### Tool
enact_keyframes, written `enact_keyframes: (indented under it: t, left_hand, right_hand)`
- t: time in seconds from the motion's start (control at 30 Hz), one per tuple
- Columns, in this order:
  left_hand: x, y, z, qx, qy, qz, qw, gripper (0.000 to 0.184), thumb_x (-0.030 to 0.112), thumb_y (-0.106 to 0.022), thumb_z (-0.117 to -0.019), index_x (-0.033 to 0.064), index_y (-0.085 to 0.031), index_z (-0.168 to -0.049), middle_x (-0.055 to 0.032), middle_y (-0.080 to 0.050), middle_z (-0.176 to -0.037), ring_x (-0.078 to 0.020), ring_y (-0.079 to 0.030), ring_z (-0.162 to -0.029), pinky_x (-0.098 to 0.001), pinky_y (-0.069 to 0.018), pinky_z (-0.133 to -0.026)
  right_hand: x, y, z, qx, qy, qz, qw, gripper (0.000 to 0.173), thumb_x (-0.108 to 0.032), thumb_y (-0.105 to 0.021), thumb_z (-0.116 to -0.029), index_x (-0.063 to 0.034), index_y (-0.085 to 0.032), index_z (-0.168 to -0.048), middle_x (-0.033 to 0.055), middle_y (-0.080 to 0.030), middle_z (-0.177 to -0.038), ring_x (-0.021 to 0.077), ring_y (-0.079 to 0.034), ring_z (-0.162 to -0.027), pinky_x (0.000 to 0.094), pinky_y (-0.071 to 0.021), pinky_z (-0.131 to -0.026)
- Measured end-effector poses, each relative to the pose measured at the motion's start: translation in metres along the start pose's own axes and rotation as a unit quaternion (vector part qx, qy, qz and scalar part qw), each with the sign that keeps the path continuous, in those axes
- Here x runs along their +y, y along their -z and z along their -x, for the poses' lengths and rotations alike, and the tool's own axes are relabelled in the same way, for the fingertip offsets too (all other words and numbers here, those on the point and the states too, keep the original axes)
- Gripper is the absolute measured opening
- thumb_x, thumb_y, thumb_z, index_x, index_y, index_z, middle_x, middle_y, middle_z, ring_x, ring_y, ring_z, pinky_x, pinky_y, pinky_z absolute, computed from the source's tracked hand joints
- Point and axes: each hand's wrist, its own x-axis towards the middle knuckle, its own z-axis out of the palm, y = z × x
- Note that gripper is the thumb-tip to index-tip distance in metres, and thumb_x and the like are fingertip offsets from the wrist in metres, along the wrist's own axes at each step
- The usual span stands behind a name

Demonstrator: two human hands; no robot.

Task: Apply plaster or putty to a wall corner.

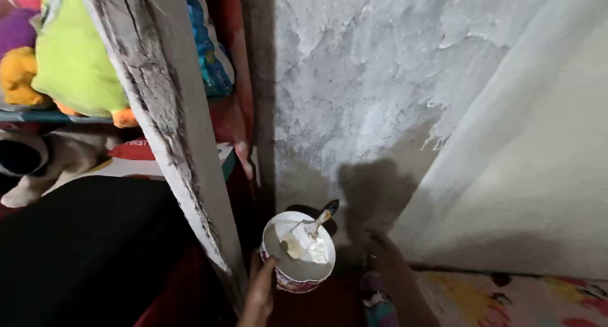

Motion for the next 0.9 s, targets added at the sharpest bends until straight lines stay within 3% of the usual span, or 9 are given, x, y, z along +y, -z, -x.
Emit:
enact_keyframes:
  t: [0.07,0.2,0.33,0.47,0.57,0.67,0.73,0.83,0.9]
  left_hand:
    - [0.002,-0.001,0.001,-0.004,0.007,-0.006,1.000,0.062,0.007,-0.057,-0.0929,0.0074,-0.036,-0.152,-0.0213,-0.061,-0.123,-0.0288,-0.065,-0.099,-0.0440,-0.0576,-0.076]
    - [0.001,-0.001,0.000,-0.031,0.014,-0.023,0.999,0.061,0.006,-0.055,-0.0887,0.0062,-0.041,-0.148,-0.0190,-0.062,-0.125,-0.0269,-0.065,-0.102,-0.0425,-0.0577,-0.079]
    - [0.000,0.000,-0.001,-0.067,0.030,-0.044,0.996,0.062,0.005,-0.055,-0.0857,0.0061,-0.043,-0.146,-0.0179,-0.063,-0.123,-0.0267,-0.066,-0.103,-0.0432,-0.0591,-0.080]
    - [-0.004,-0.004,0.000,-0.046,0.050,-0.033,0.997,0.060,0.006,-0.054,-0.0874,0.0076,-0.043,-0.146,-0.0177,-0.064,-0.119,-0.0269,-0.067,-0.097,-0.0430,-0.0589,-0.074]
    - [-0.003,-0.007,0.002,-0.032,0.025,-0.040,0.998,0.066,0.005,-0.055,-0.0865,0.0091,-0.039,-0.151,-0.0180,-0.061,-0.127,-0.0275,-0.066,-0.102,-0.0438,-0.0588,-0.077]
    - [-0.005,-0.011,0.005,-0.017,0.004,-0.037,0.999,0.068,0.003,-0.056,-0.0863,0.0089,-0.038,-0.152,-0.0182,-0.060,-0.129,-0.0270,-0.066,-0.103,-0.0426,-0.0592,-0.078]
    - [-0.012,-0.014,0.006,0.002,-0.008,-0.018,1.000,0.070,0.002,-0.057,-0.0863,0.0093,-0.036,-0.152,-0.0186,-0.059,-0.131,-0.0274,-0.066,-0.105,-0.0435,-0.0593,-0.079]
    - [-0.020,-0.019,0.010,0.021,-0.012,0.015,1.000,0.079,0.001,-0.058,-0.0847,0.0131,-0.028,-0.157,-0.0187,-0.053,-0.140,-0.0288,-0.062,-0.112,-0.0452,-0.0578,-0.083]
    - [-0.023,-0.024,0.012,0.027,0.017,0.048,0.998,0.079,0.002,-0.057,-0.0871,0.0171,-0.024,-0.157,-0.0195,-0.054,-0.135,-0.0308,-0.064,-0.106,-0.0461,-0.0585,-0.078]
  right_hand:
    - [0.018,-0.003,-0.020,-0.063,-0.040,0.065,0.995,0.048,-0.021,-0.061,-0.1031,-0.0044,-0.050,-0.147,0.0104,-0.066,-0.104,0.0113,-0.059,-0.072,0.0305,-0.0527,-0.065]
    - [0.046,-0.007,-0.047,-0.112,-0.034,-0.004,0.993,0.048,-0.022,-0.048,-0.1084,-0.0039,-0.040,-0.152,0.0069,-0.064,-0.105,0.0087,-0.061,-0.077,0.0280,-0.0552,-0.071]
    - [0.035,-0.007,-0.054,-0.088,0.013,-0.090,0.992,0.031,-0.013,-0.051,-0.1049,-0.0014,-0.055,-0.133,-0.0001,-0.064,-0.092,0.0035,-0.056,-0.066,0.0212,-0.0514,-0.061]
    - [0.003,-0.003,-0.028,-0.087,0.123,0.008,0.988,0.014,-0.011,-0.058,-0.0990,-0.0014,-0.062,-0.108,-0.0049,-0.064,-0.078,-0.0004,-0.055,-0.057,0.0170,-0.0496,-0.053]
    - [-0.011,-0.010,-0.006,0.007,0.242,0.086,0.966,0.016,-0.014,-0.063,-0.0962,0.0007,-0.066,-0.103,-0.0049,-0.065,-0.078,-0.0048,-0.056,-0.059,0.0138,-0.0501,-0.054]
    - [-0.009,-0.017,0.002,0.058,0.302,0.189,0.933,0.021,-0.022,-0.064,-0.0956,-0.0013,-0.069,-0.099,-0.0015,-0.066,-0.076,-0.0045,-0.057,-0.061,0.0136,-0.0499,-0.057]
    - [-0.004,-0.017,0.001,0.028,0.293,0.228,0.928,0.023,-0.025,-0.063,-0.0953,-0.0025,-0.069,-0.100,0.0016,-0.065,-0.073,0.0016,-0.057,-0.059,0.0195,-0.0500,-0.055]
    - [0.000,-0.012,-0.001,-0.087,0.255,0.241,0.932,0.031,-0.030,-0.062,-0.0973,-0.0046,-0.072,-0.112,0.0048,-0.070,-0.087,0.0063,-0.063,-0.071,0.0250,-0.0549,-0.066]
    - [-0.001,-0.015,0.002,-0.101,0.258,0.259,0.925,0.032,-0.028,-0.061,-0.0974,-0.0060,-0.073,-0.117,0.0066,-0.072,-0.093,0.0073,-0.064,-0.074,0.0255,-0.0556,-0.069]
